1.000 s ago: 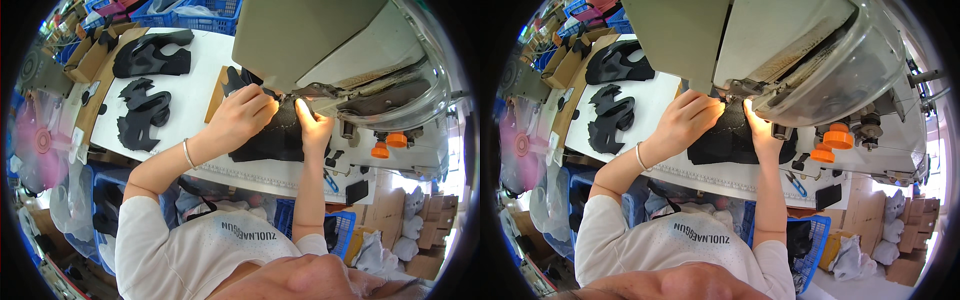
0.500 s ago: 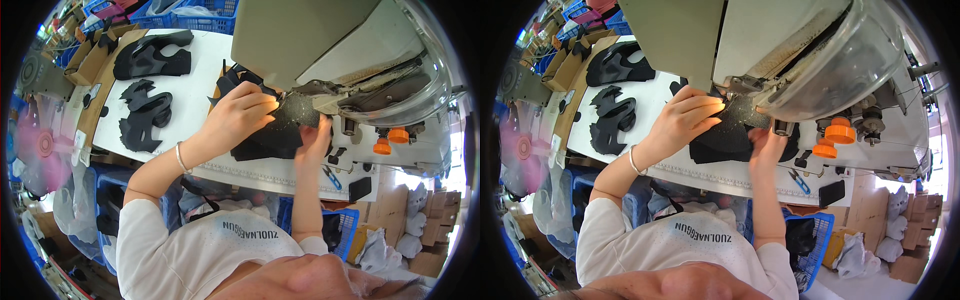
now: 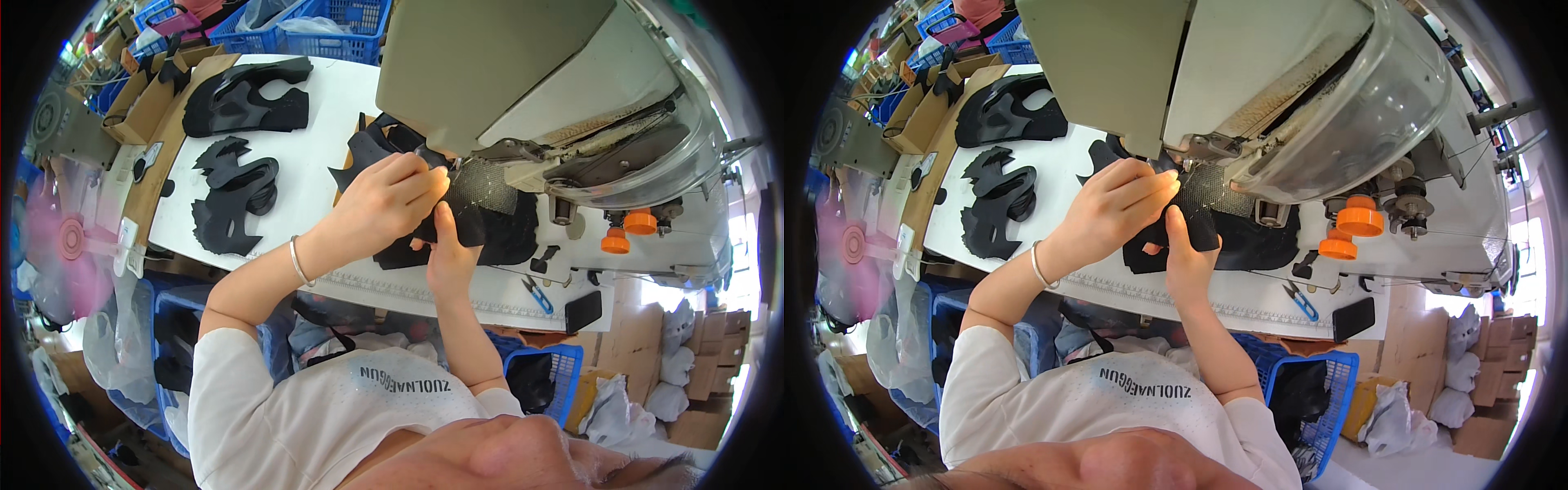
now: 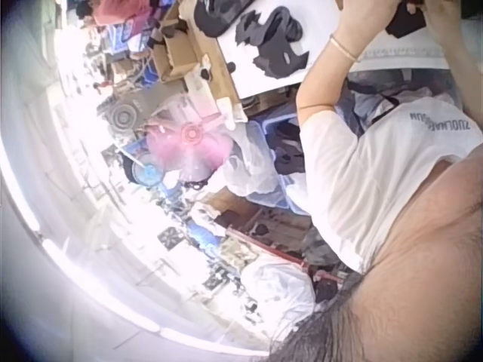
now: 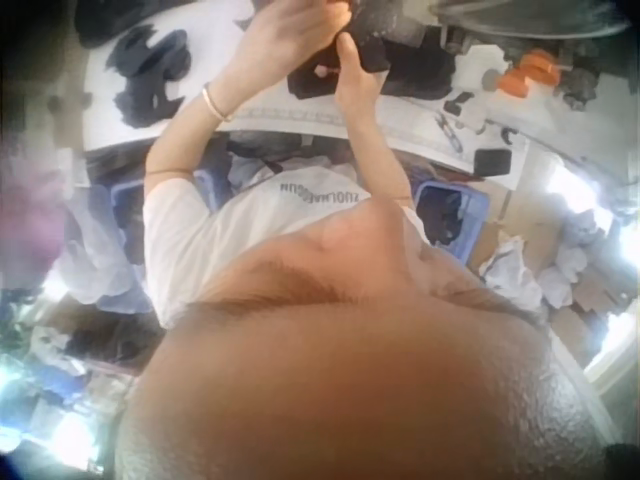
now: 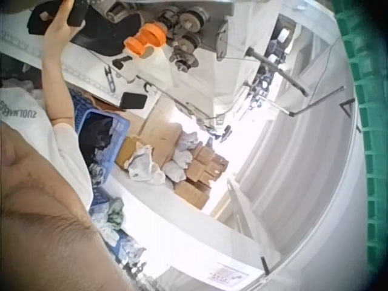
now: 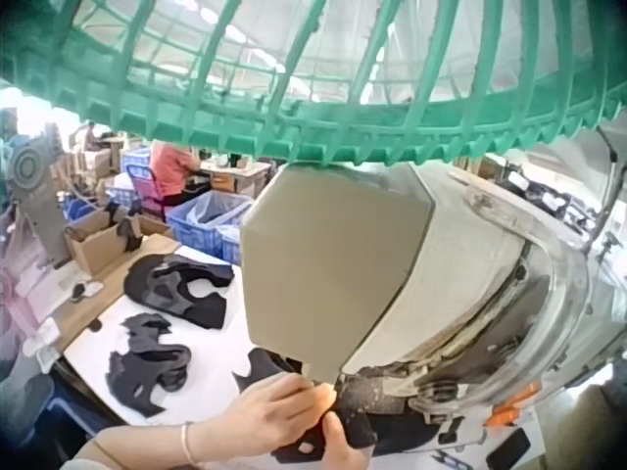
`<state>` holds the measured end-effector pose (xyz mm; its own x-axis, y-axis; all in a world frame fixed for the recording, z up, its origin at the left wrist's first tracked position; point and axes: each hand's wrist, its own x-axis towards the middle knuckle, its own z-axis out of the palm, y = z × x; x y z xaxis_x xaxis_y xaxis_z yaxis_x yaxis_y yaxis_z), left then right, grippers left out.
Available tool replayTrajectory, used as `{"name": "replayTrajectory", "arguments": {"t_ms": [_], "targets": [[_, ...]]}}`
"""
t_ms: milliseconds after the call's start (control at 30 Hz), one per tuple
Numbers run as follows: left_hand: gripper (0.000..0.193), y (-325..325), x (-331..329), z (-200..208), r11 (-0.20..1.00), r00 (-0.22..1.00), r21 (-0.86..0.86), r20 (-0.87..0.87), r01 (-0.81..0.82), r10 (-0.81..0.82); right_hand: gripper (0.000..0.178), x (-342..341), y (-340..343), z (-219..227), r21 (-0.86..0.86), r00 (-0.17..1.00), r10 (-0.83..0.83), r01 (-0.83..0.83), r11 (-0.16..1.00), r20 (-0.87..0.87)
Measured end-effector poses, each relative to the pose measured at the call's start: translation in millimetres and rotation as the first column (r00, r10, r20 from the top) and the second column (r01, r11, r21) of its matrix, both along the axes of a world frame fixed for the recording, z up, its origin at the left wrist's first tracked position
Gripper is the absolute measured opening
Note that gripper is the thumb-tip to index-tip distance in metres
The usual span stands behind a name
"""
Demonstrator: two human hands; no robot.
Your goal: The person aligns and sews pieces of shoe upper material together using an industrial sewing machine.
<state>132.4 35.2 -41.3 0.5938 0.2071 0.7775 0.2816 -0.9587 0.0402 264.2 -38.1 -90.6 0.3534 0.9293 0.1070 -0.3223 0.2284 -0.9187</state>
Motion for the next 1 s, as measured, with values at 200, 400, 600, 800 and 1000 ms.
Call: {"name": "replayTrajectory", "arguments": {"t_ms": [200, 400, 600, 800, 1000], "targets": [[0.041, -2, -1, -5, 1.0, 1.0, -0.007, 0.019, -0.02, 0.02, 0.014, -2, -1, 5, -0.01, 1.0, 0.007, -0.007, 1.0, 0.014], [0.04, -4, 1, -4, 0.999, 0.999, -0.001, 0.001, -0.037, 0.037, 0.013, 2, 1, 10, -0.111, 0.998, -0.062, 0.06, 0.992, -0.011], [0.04, -9, 13, -3, 0.994, 0.994, 0.013, -0.007, -0.109, 0.109, 0.016, 20, 7, 12, -0.074, 0.999, -0.034, 0.033, 0.997, -0.018], [0.029, -5, 10, 3, 0.979, 0.993, -0.19, 0.081, -0.069, 0.086, 0.015, 16, 10, 4, -0.076, 0.989, -0.13, 0.125, 0.989, -0.065], [0.026, 10, -9, 2, 0.942, 0.995, -0.335, 0.096, 0.019, 0.014, 0.016, 8, 2, -6, -0.053, 0.992, 0.12, -0.119, 0.992, 0.032]]}}
